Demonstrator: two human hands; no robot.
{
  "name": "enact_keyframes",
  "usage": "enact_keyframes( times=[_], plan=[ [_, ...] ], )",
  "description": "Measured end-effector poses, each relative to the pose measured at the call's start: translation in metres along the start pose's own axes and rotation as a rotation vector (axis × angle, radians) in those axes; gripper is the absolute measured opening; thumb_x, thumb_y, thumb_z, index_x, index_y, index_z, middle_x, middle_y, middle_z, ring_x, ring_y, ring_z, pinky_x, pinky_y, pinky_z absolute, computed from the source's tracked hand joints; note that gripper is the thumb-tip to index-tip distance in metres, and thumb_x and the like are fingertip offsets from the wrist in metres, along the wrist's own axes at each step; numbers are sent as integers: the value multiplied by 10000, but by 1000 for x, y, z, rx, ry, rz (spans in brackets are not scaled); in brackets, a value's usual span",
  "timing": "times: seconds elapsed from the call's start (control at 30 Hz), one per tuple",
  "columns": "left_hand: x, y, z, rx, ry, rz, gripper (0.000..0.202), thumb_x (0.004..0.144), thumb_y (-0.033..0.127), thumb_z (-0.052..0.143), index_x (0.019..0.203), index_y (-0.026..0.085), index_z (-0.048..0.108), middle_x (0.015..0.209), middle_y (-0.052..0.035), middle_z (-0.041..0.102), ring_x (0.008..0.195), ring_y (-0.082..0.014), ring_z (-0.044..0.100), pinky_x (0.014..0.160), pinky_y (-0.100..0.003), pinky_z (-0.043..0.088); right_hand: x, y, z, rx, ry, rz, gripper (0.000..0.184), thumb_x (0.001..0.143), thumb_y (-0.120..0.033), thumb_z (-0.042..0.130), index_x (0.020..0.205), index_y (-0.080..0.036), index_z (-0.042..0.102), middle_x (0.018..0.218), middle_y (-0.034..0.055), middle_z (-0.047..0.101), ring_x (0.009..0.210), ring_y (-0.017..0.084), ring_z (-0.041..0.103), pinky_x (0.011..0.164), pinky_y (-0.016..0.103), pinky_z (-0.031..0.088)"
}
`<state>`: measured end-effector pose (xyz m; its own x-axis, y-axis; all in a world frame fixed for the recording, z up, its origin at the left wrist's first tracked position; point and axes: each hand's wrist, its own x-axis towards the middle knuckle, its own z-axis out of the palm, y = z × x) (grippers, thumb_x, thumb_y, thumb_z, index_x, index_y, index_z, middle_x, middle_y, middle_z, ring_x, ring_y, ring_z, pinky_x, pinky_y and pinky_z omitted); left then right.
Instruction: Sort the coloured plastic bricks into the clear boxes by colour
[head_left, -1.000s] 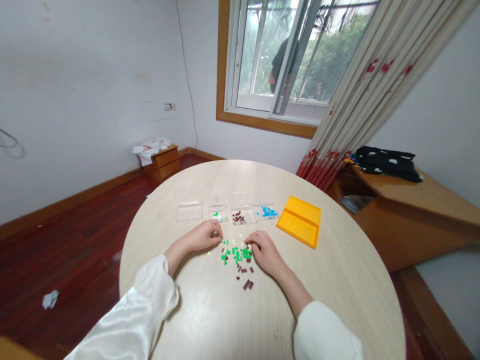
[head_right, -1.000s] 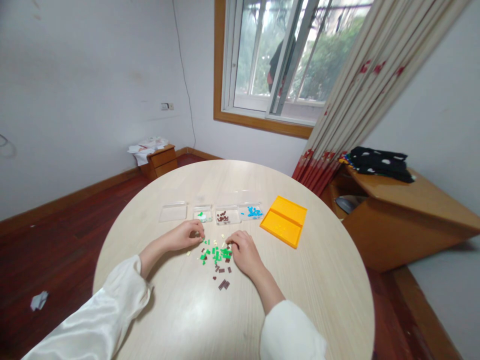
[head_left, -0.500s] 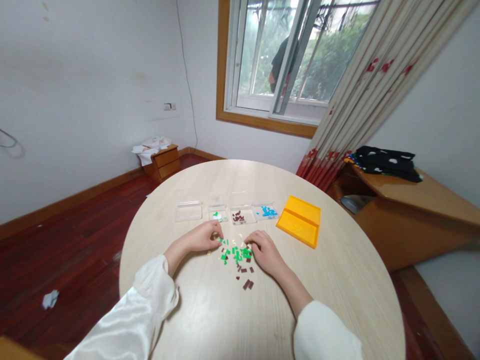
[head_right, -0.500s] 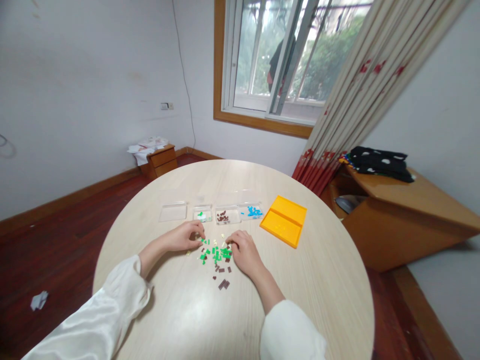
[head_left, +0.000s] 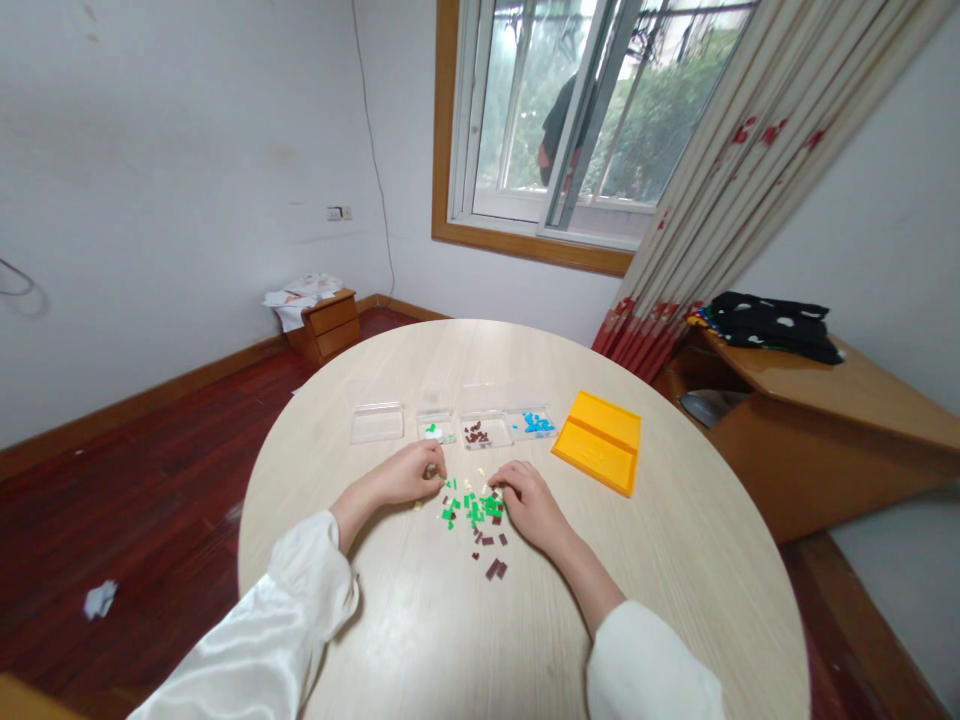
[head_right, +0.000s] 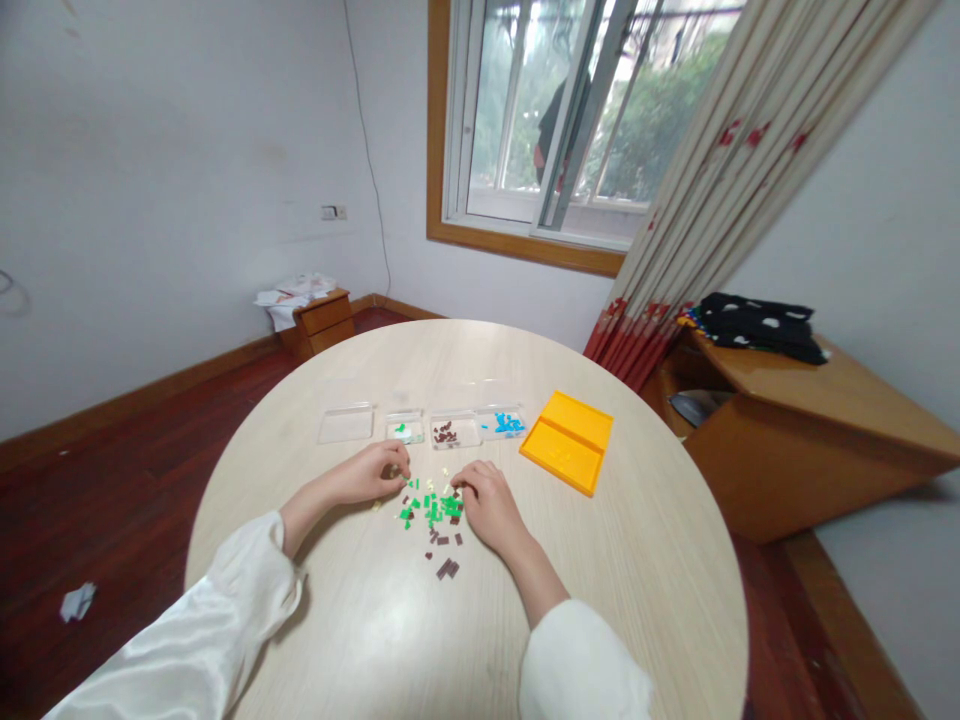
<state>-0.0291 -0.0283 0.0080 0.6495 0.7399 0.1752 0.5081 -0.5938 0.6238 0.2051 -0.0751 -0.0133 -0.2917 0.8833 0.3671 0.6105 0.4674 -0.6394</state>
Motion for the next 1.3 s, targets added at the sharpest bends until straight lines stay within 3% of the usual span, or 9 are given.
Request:
enact_keyframes(
  times=[0.8, 1.3],
  plan=[
    [-1, -2, -4, -23, -18, -25, 84, 695, 106, 618, 733, 146, 683, 813, -26, 559, 750, -134, 542, 709, -228, 431, 0, -1, 0, -11, -13, 5, 296, 727, 0, 397, 772, -186, 623, 817, 54, 601, 841, 195, 511, 784, 364, 397],
    [0, 1, -4, -5, -36, -26, 80, 769, 165, 563, 752, 141, 637, 839, -41, 550, 778, -153, 537, 741, -265, 439, 0, -1, -1, -8, -12, 9, 302, 730, -1, 401, 777, -195, 628, 817, 44, 601, 842, 187, 511, 783, 352, 397]
  ],
)
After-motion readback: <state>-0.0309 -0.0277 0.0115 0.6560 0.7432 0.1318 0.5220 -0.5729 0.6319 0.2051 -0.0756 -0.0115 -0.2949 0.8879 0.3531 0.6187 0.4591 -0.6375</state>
